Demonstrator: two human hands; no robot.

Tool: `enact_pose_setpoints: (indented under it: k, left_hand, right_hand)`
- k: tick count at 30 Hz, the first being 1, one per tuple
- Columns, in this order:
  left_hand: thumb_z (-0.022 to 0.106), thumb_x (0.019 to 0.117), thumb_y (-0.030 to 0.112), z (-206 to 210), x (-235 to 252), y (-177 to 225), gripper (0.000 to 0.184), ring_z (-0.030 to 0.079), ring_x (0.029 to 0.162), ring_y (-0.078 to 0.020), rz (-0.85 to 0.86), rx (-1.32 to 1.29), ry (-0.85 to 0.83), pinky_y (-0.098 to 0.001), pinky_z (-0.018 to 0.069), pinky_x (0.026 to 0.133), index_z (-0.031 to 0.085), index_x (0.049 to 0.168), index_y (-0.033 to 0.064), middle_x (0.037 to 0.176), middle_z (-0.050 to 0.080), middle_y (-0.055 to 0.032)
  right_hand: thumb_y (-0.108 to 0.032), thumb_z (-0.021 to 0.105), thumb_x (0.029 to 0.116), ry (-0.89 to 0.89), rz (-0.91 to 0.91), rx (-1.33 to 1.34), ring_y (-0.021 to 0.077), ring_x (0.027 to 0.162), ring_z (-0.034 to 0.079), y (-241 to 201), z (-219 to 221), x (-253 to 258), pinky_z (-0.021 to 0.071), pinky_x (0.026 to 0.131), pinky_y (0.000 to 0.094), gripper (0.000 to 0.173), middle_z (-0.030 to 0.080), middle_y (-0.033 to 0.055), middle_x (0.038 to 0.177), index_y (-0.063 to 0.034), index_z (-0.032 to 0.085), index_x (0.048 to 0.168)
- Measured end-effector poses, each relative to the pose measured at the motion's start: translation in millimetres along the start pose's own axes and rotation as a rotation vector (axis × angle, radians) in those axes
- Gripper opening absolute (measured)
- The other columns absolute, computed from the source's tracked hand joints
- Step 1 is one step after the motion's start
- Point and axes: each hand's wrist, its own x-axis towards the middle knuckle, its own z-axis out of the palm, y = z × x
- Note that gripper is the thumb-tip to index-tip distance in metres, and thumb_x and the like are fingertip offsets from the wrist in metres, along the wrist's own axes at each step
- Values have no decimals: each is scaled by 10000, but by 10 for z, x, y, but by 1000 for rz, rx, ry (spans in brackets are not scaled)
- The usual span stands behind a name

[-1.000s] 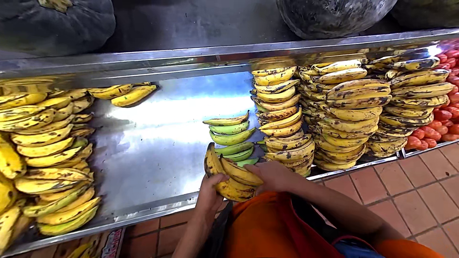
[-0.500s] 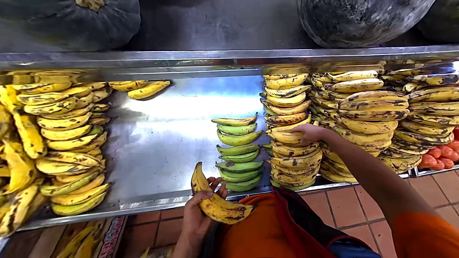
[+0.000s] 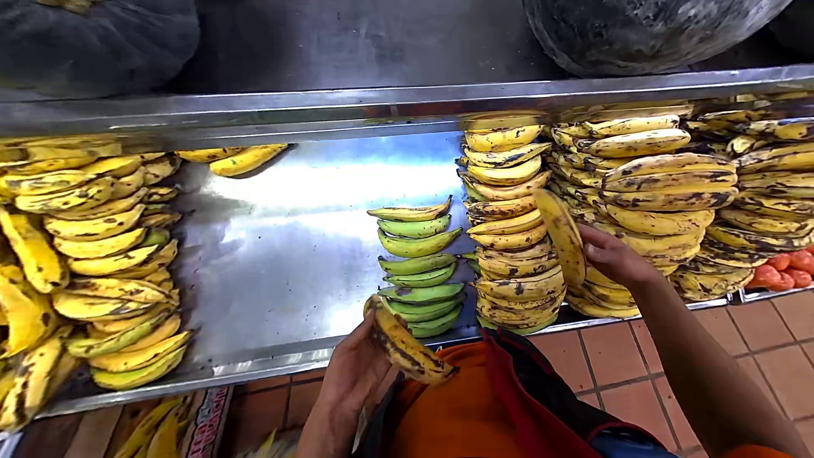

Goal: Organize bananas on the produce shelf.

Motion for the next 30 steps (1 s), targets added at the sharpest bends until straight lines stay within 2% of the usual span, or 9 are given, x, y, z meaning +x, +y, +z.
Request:
enact_pose_setpoints:
  k: [2, 4, 8, 11, 16, 20, 24, 27, 30]
  left_hand:
    - [440, 1031, 151, 233, 114, -15, 355, 700, 1075, -285, -85, 126, -109, -426, 594, 926, 516, 1347, 9, 1216, 675, -225]
    - [505, 1003, 149, 444, 252, -98, 458, 687, 1116, -303, -129, 210, -179, -420, 579, 956, 446, 1435, 8, 1312, 630, -252]
    - [400, 1079, 229, 691, 430, -265, 433, 701, 1071, -296, -60, 266, -213, -402, 592, 909, 445, 1460, 31, 1310, 634, -240]
    - [383, 1097, 291, 682, 462, -159, 437, 700, 1091, -290, -24, 251, -227, -390, 594, 909, 476, 1453, 55, 1355, 618, -227]
    - [426, 1076, 302, 323, 427, 46, 466, 681, 1148, -295, 20, 249, -202, -390, 580, 946, 465, 1465, 49, 1406, 592, -222]
    - [338, 1119, 309, 241, 439, -4, 440, 708, 1100, -282, 27, 117, -47, -392, 593, 936, 528, 1392, 21, 1282, 671, -209]
    - [348, 1120, 328, 502, 473, -50, 422, 732, 1022, -267, 64, 52, 86, -401, 611, 889, 547, 1343, 30, 1173, 711, -181]
    - [319, 1125, 306, 965, 451, -98, 403, 666, 1170, -271, 148, 35, -45, -439, 555, 993, 491, 1392, 58, 1270, 664, -149]
    - [354, 1108, 334, 1420, 303, -101, 470, 495, 1382, -224, 189, 300, -343, -441, 393, 1175, 376, 1517, 104, 1493, 516, -88]
  right_hand:
    - [-172, 628, 929, 47, 13, 18, 164, 1104, 680, -12, 95, -132, 579, 962, 362, 559, 687, 70, 1273, -138, 519, 1476]
    - [-88, 704, 910, 25, 31, -218, 177, 1173, 658, -28, 198, -99, 553, 1023, 396, 610, 668, 76, 1322, -137, 527, 1492]
    - [-317, 839, 852, -125, -33, -969, 301, 1275, 577, 295, 427, 256, 389, 1127, 570, 637, 669, 101, 1316, -220, 614, 1439]
    - [-342, 799, 888, -212, -1, -1129, 265, 1304, 559, 541, 489, 410, 315, 1190, 528, 614, 656, 57, 1349, -258, 591, 1459]
    - [-303, 811, 884, -163, -85, -1053, 236, 1320, 559, 679, 444, 404, 366, 1182, 490, 576, 649, 16, 1377, -265, 622, 1426]
    - [-325, 788, 904, -187, -126, -1082, 181, 1341, 550, 707, 420, 393, 362, 1186, 467, 574, 620, -39, 1430, -277, 602, 1444]
    - [-474, 704, 947, -126, -119, -977, 228, 1389, 509, 426, 480, 399, 362, 1195, 497, 594, 574, 42, 1478, -189, 585, 1453]
    - [-355, 658, 1002, -161, -63, -595, 239, 1342, 554, -74, 790, 442, 431, 1142, 496, 559, 592, 96, 1449, -102, 536, 1484]
    - [-333, 473, 1070, -306, 43, -226, 217, 1182, 650, -510, 1015, 609, 520, 1040, 437, 540, 651, 133, 1331, -116, 413, 1560]
